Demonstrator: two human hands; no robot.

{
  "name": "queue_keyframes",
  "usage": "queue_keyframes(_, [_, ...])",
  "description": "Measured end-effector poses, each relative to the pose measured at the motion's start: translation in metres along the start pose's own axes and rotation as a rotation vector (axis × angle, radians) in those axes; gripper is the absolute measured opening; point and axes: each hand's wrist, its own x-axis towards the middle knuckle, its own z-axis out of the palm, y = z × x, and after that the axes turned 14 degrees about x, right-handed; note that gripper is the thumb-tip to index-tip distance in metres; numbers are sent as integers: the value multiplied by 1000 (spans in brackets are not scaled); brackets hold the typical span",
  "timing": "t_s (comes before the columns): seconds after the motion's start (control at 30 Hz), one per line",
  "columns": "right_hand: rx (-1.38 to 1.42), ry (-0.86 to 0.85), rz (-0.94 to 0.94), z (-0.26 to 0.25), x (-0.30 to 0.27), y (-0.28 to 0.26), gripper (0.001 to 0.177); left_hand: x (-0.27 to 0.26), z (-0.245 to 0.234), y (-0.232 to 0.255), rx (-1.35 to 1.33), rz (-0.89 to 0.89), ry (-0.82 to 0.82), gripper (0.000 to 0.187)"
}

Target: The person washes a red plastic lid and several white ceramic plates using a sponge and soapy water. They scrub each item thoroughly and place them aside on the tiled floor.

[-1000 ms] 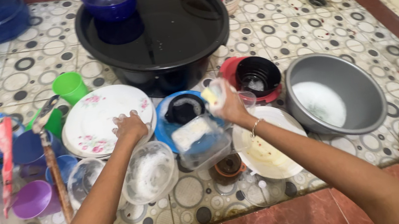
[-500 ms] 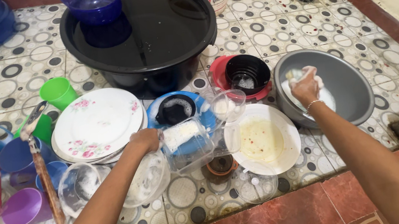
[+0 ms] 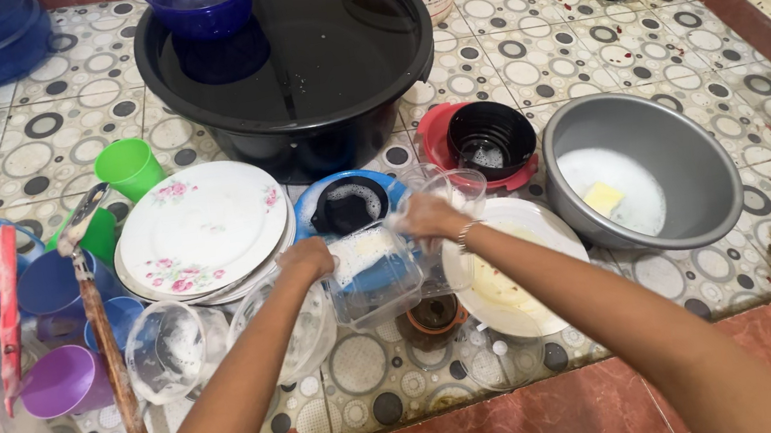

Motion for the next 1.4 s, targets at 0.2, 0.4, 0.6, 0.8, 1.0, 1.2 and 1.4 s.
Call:
queue_keyframes(0.2, [-13, -99, -70, 29, 35, 26, 27, 37, 15, 2, -197, -54, 8, 32])
queue_keyframes(0.4, [224, 170, -140, -43, -11, -1, 54, 67, -5, 12, -454, 98, 507, 43])
queue_keyframes(0.6, [208, 336, -59, -100, -74, -22, 46, 40, -34, 70, -853, 197, 112, 38])
queue_keyframes(0.8, [386, 385, 121, -112, -103, 39, 41, 31, -22, 155, -615, 302, 204, 35])
queue_keyframes(1.0, [540, 369, 251, -110, -89, 124, 53, 23, 4, 223, -460, 336, 120, 83])
queue_keyframes(1.2, [92, 339, 429, -79, -77, 190, 50, -29, 21, 254, -186, 297, -35, 109])
queue_keyframes(1.4, [-5, 351, 310, -83, -128, 190, 55, -66, 9, 243, -211, 343, 55, 65])
